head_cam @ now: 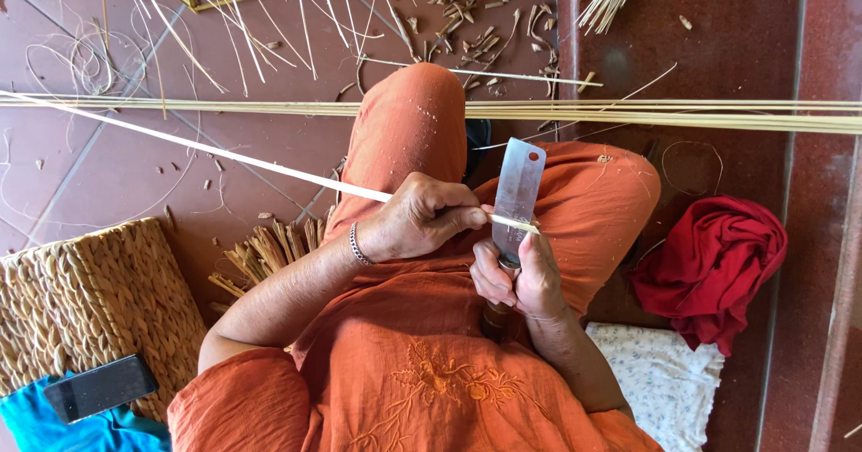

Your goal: The person sits on the floor and splits long rattan/cane rods into thin strips, drawing each rod against a knife blade by hand. They peel off the split strips, set them aside with the growing pile of processed material, and pick up the next rod to continue splitting.

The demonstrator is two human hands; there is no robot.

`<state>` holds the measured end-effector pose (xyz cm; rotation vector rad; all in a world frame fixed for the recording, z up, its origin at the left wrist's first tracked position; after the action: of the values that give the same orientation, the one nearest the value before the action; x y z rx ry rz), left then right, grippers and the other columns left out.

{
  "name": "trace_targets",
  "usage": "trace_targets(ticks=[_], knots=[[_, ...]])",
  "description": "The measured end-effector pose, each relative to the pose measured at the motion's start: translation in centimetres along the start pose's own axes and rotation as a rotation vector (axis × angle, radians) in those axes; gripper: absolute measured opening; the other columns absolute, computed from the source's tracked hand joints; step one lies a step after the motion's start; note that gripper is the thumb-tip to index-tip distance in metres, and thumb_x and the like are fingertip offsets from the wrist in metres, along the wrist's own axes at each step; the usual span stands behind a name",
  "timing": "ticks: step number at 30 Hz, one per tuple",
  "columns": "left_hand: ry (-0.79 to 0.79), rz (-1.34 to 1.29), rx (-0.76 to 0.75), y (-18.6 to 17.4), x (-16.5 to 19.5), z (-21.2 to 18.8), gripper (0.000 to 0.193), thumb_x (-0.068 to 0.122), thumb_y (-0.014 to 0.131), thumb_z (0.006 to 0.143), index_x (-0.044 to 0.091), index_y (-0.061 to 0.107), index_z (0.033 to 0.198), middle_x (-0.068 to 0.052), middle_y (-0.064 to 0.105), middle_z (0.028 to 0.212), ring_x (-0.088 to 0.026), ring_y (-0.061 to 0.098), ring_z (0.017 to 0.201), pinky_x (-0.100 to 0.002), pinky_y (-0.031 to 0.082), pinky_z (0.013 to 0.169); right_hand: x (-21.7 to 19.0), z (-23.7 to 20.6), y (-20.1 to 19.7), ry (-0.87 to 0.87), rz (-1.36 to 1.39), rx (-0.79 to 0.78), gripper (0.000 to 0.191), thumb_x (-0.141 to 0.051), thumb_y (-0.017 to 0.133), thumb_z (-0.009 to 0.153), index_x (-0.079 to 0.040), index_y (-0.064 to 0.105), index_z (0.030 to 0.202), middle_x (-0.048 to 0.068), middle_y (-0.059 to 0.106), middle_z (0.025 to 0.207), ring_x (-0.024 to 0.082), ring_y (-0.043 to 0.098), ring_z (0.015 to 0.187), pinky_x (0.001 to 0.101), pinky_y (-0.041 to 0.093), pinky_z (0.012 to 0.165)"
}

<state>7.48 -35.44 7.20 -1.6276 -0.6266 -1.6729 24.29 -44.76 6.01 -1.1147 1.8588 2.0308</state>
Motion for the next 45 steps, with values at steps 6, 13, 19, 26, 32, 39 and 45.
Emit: trace_targets(ticks=[6, 13, 19, 26, 32, 39, 45], knots=[[-0.008, 0.118, -0.018, -0.4, 0.7, 1.0, 0.017, 0.021, 0.074, 0.098, 0.005, 0.074, 0.098, -0.01, 0.073, 0.08, -0.018, 0.074, 0.07, -0.032, 0.057, 0.061, -0.2, 0.8, 0.3, -0.027, 0.013, 0.069, 0.054, -0.045, 0.038, 0.114, -0.006, 0.045, 0.151, 0.002, 0.043, 0.061, 0.01, 0.036, 0.04, 0.0271, 0.037, 0.039], [0.477, 0.642, 0.308, -0.9, 6.5, 0.6, 0.042, 0.021, 0.085, 0.09, 0.008, 0.061, 0.123, -0.002, 0.063, 0.115, -0.025, 0.062, 0.105, -0.04, 0.054, 0.086, -1.1, 1.1, -0.9, -0.008, -0.193, 0.128, 0.045, -0.045, 0.039, 0.11, -0.007, 0.05, 0.132, 0.005, 0.05, 0.059, 0.01, 0.044, 0.039, 0.024, 0.039, 0.035], [0.576, 0.628, 0.163, 1.0, 7.6, 0.8, 0.046, 0.016, 0.084, 0.082, 0.007, 0.061, 0.121, -0.01, 0.06, 0.113, -0.025, 0.065, 0.102, -0.039, 0.058, 0.086, -0.4, 1.7, -0.8, -0.119, -0.371, 0.101, 0.042, -0.041, 0.043, 0.114, 0.0, 0.053, 0.116, 0.006, 0.054, 0.071, 0.011, 0.051, 0.049, 0.0234, 0.041, 0.037], [0.259, 0.1, 0.087, -0.7, 4.5, 0.2, 0.012, 0.009, 0.067, 0.103, 0.004, 0.059, 0.111, -0.011, 0.066, 0.117, -0.021, 0.071, 0.102, -0.03, 0.061, 0.088, -2.1, 3.0, 0.2, 0.006, -0.089, 0.024, 0.043, -0.044, 0.037, 0.115, -0.004, 0.052, 0.119, 0.003, 0.052, 0.064, 0.008, 0.045, 0.042, 0.0242, 0.041, 0.037], [0.145, -0.637, 0.064, -3.3, 2.0, -1.5, 0.012, 0.015, 0.052, 0.114, 0.003, 0.053, 0.111, -0.014, 0.066, 0.115, -0.02, 0.069, 0.104, -0.036, 0.061, 0.096, -2.9, 3.5, -0.5, 0.098, 0.024, 0.04, 0.056, -0.049, 0.032, 0.114, -0.004, 0.05, 0.141, -0.002, 0.045, 0.059, 0.008, 0.039, 0.04, 0.026, 0.039, 0.037], [0.184, -0.686, 0.34, -8.2, 2.1, -5.4, 0.013, 0.015, 0.054, 0.114, 0.006, 0.052, 0.104, -0.014, 0.067, 0.093, -0.018, 0.065, 0.079, -0.032, 0.056, 0.071, -5.4, 3.2, -4.7, 0.073, 0.184, 0.085, 0.062, -0.053, 0.036, 0.112, -0.005, 0.051, 0.148, -0.004, 0.042, 0.06, 0.007, 0.036, 0.04, 0.0273, 0.04, 0.039], [0.258, -0.743, 0.518, -11.6, 2.4, -8.1, 0.015, 0.021, 0.058, 0.115, 0.009, 0.055, 0.106, -0.011, 0.065, 0.084, -0.014, 0.06, 0.069, -0.028, 0.049, 0.061, -7.2, 1.5, -6.6, 0.002, 0.248, 0.176, 0.062, -0.054, 0.036, 0.114, -0.005, 0.052, 0.149, -0.003, 0.039, 0.062, 0.008, 0.035, 0.041, 0.0279, 0.037, 0.043]])
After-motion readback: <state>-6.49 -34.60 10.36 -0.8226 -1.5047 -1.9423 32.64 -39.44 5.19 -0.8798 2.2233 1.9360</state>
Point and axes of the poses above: each hand's wrist, its own z-axis towards the middle knuckle, its own y-axis out of the palm, x = y × z, the point moved 3 cm from there along z, towards the middle knuckle
